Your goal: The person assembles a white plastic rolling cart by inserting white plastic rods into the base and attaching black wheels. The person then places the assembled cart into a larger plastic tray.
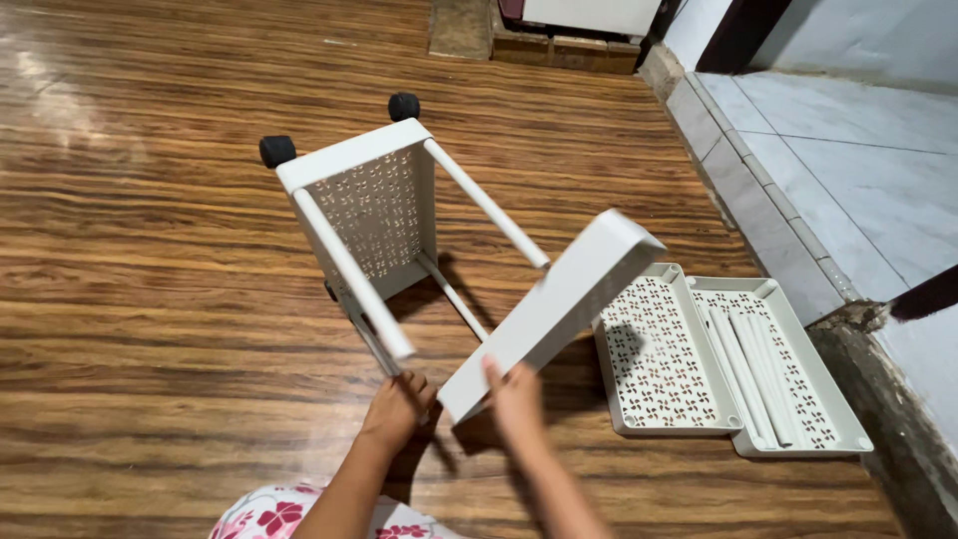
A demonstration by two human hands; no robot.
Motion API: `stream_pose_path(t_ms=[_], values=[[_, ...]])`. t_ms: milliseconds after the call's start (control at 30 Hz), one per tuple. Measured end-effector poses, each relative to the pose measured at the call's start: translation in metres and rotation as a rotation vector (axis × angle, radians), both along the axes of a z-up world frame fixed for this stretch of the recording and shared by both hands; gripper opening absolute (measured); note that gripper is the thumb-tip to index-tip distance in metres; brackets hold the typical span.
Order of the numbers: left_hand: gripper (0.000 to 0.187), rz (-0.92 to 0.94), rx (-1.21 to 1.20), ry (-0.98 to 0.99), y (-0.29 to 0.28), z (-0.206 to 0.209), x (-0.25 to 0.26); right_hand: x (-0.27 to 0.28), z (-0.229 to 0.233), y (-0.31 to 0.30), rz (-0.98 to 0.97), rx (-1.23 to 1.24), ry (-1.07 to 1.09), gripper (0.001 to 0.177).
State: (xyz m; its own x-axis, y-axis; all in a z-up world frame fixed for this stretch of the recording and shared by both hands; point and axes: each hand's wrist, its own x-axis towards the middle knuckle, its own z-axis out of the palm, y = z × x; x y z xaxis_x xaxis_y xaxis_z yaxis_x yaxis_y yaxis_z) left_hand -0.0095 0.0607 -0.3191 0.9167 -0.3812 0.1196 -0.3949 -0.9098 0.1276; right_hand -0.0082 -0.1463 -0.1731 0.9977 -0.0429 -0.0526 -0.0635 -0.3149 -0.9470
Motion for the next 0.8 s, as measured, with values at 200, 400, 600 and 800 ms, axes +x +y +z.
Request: stream_pose_path(t_ms=[200, 400, 600, 800], values=[[0.029, 0.670, -0.819, 0.106, 0.022, -0.001, -0.023, 0.034, 0.070, -0.084, -0.071, 0.451, 0.279, 0.027], [0.033, 0.861, -0.624, 0.173, 0.021, -0.035, -0.009, 0.022, 0.062, -0.147, -0.100, 0.362, 0.207, 0.028], [0.045, 1.069, -0.612, 0.521, -0.054, 0.028, 0.004, -0.002, 0.064, -0.225, -0.026, 0.684, 0.049, 0.046], [0.050, 0.328, -1.721, 0.594, -0.183, 0.066, 0.018, -0.034, 0.088, -0.250, -0.013, 0.857, -0.024, 0.054]])
